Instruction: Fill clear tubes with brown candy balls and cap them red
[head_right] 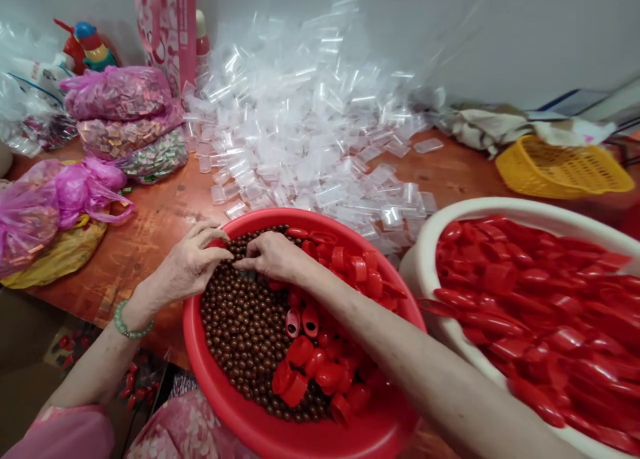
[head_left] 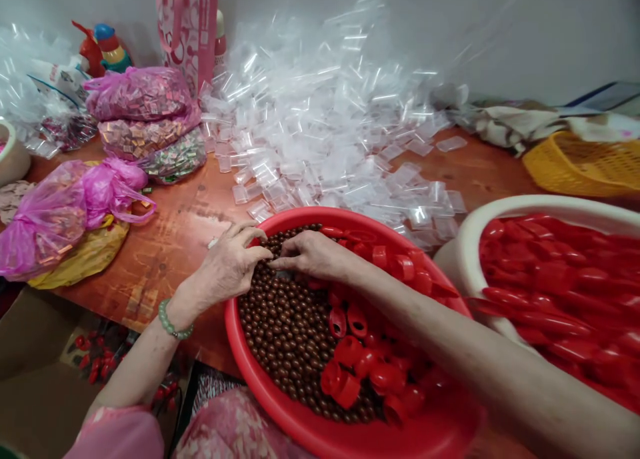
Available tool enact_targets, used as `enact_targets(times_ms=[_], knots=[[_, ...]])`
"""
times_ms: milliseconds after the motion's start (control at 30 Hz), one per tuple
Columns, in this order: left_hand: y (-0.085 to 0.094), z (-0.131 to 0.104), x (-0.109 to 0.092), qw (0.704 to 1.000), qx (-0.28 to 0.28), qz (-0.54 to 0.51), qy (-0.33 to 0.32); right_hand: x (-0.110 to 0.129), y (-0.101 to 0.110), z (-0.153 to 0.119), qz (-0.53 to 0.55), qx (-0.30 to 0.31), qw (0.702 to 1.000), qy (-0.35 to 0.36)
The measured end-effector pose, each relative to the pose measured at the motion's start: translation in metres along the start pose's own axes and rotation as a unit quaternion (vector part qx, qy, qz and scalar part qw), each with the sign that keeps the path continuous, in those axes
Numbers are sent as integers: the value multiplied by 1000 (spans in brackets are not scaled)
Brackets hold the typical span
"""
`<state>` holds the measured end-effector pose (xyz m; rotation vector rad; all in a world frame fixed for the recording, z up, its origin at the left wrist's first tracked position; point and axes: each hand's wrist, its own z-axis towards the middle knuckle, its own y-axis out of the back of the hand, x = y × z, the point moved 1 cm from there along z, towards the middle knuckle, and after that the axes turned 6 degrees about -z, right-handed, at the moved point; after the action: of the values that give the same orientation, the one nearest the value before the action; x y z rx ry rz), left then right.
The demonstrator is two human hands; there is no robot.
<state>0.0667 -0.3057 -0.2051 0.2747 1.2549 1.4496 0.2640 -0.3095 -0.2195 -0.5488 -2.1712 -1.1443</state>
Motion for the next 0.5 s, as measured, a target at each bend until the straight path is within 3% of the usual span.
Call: enact_targets(times_ms=[267,500], knots=[[0,-24,-29,994,3,-107,8,-9,-4,-2,102,178,978,-38],[0,-26,-33,995,73,-63,-11,-5,-6,3,187,256,948,4]])
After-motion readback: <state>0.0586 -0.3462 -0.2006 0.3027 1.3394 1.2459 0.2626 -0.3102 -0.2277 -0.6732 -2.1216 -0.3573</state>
